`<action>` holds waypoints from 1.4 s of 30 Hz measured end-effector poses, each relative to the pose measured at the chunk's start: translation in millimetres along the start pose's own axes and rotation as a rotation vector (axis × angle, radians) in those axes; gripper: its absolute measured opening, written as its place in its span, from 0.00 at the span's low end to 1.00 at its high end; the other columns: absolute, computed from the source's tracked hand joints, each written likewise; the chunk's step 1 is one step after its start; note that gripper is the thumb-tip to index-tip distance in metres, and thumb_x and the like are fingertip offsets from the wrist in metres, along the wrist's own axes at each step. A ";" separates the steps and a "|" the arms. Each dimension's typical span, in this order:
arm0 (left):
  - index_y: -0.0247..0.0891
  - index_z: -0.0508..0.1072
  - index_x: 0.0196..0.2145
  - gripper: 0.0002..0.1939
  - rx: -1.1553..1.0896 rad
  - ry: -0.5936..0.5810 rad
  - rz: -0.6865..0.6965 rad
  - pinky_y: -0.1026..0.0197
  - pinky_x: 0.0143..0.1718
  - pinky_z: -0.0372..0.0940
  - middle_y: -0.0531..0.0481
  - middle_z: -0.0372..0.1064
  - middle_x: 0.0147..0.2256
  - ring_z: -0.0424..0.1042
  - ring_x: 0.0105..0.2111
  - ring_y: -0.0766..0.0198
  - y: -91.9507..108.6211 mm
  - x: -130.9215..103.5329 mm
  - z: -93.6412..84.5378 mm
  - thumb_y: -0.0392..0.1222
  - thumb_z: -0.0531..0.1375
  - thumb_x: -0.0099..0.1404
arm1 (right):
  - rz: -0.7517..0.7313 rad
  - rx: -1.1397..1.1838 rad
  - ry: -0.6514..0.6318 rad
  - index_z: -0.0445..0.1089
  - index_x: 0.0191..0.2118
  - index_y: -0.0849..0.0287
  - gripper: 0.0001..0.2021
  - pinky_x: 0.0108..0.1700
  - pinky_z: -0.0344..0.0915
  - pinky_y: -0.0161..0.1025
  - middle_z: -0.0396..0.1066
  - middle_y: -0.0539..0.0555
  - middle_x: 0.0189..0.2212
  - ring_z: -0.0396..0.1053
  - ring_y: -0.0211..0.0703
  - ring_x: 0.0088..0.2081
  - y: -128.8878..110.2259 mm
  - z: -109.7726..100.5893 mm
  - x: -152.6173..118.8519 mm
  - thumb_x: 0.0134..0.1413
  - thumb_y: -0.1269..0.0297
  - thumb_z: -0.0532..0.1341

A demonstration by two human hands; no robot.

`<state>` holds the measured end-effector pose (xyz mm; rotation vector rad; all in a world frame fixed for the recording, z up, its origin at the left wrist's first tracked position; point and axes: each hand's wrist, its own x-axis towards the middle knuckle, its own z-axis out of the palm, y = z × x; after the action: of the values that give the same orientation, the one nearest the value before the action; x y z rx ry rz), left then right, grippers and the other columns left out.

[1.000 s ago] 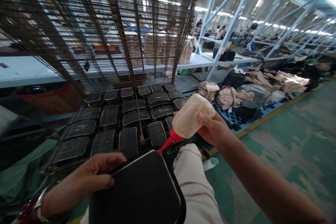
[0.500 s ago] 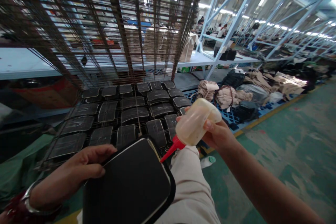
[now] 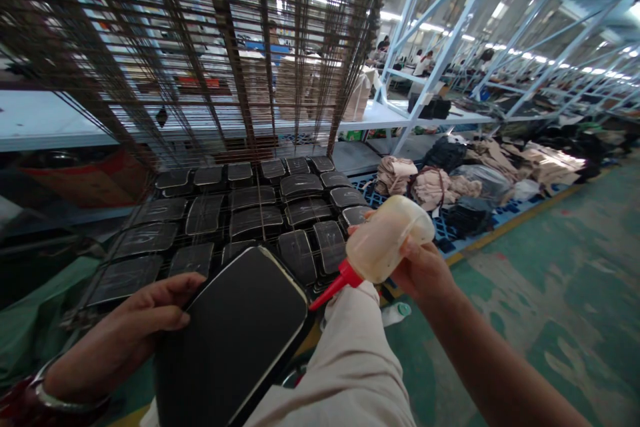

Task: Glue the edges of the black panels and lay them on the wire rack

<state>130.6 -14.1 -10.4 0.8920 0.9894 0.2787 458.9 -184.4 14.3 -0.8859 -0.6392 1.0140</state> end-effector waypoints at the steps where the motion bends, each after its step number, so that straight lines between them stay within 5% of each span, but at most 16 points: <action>1: 0.43 0.81 0.35 0.16 -0.010 0.010 0.005 0.59 0.35 0.75 0.56 0.82 0.33 0.80 0.32 0.57 -1.1 -0.2 0.6 0.31 0.69 0.47 | -0.016 0.015 0.022 0.76 0.45 0.54 0.25 0.55 0.70 0.59 0.79 0.58 0.40 0.73 0.63 0.53 2.1 -0.6 0.4 0.40 0.52 0.77; 10: 0.42 0.77 0.38 0.20 -0.112 0.070 0.019 0.59 0.34 0.76 0.54 0.83 0.34 0.81 0.32 0.57 -12.5 4.1 4.9 0.30 0.73 0.47 | -0.152 0.108 0.221 0.76 0.47 0.53 0.20 0.58 0.69 0.55 0.79 0.55 0.45 0.76 0.56 0.49 25.7 -1.4 6.3 0.47 0.57 0.75; 14: 0.40 0.76 0.40 0.31 -0.115 0.161 0.035 0.54 0.31 0.77 0.48 0.82 0.33 0.81 0.30 0.51 -18.7 13.7 -1.8 0.28 0.77 0.37 | -0.163 0.117 0.298 0.77 0.44 0.54 0.19 0.56 0.71 0.55 0.80 0.56 0.44 0.77 0.56 0.47 35.8 -2.4 7.1 0.45 0.56 0.76; 27: 0.35 0.73 0.44 0.37 -0.130 0.173 0.049 0.52 0.30 0.77 0.39 0.81 0.38 0.80 0.30 0.49 -11.5 12.1 11.1 0.30 0.77 0.34 | -0.086 0.150 0.231 0.77 0.44 0.55 0.17 0.55 0.71 0.56 0.81 0.57 0.41 0.78 0.56 0.46 52.8 11.6 -8.4 0.48 0.58 0.74; 35: 0.32 0.73 0.41 0.27 -0.186 0.152 0.077 0.53 0.27 0.76 0.37 0.81 0.34 0.80 0.27 0.52 -11.9 18.0 11.1 0.25 0.71 0.41 | -0.004 0.139 0.137 0.77 0.45 0.55 0.19 0.56 0.68 0.63 0.81 0.59 0.40 0.76 0.62 0.49 58.0 18.8 -19.3 0.46 0.57 0.75; 42: 0.30 0.74 0.37 0.15 -0.207 0.157 0.082 0.55 0.26 0.76 0.38 0.80 0.31 0.79 0.24 0.55 -7.1 20.7 11.5 0.21 0.62 0.51 | 0.068 0.078 0.049 0.75 0.49 0.57 0.23 0.52 0.73 0.55 0.79 0.62 0.46 0.76 0.59 0.49 64.1 17.7 -32.5 0.46 0.56 0.75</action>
<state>150.1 -12.6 -25.5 0.7301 1.0488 0.5176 403.2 -192.3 -33.8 -0.8662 -0.5272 1.0680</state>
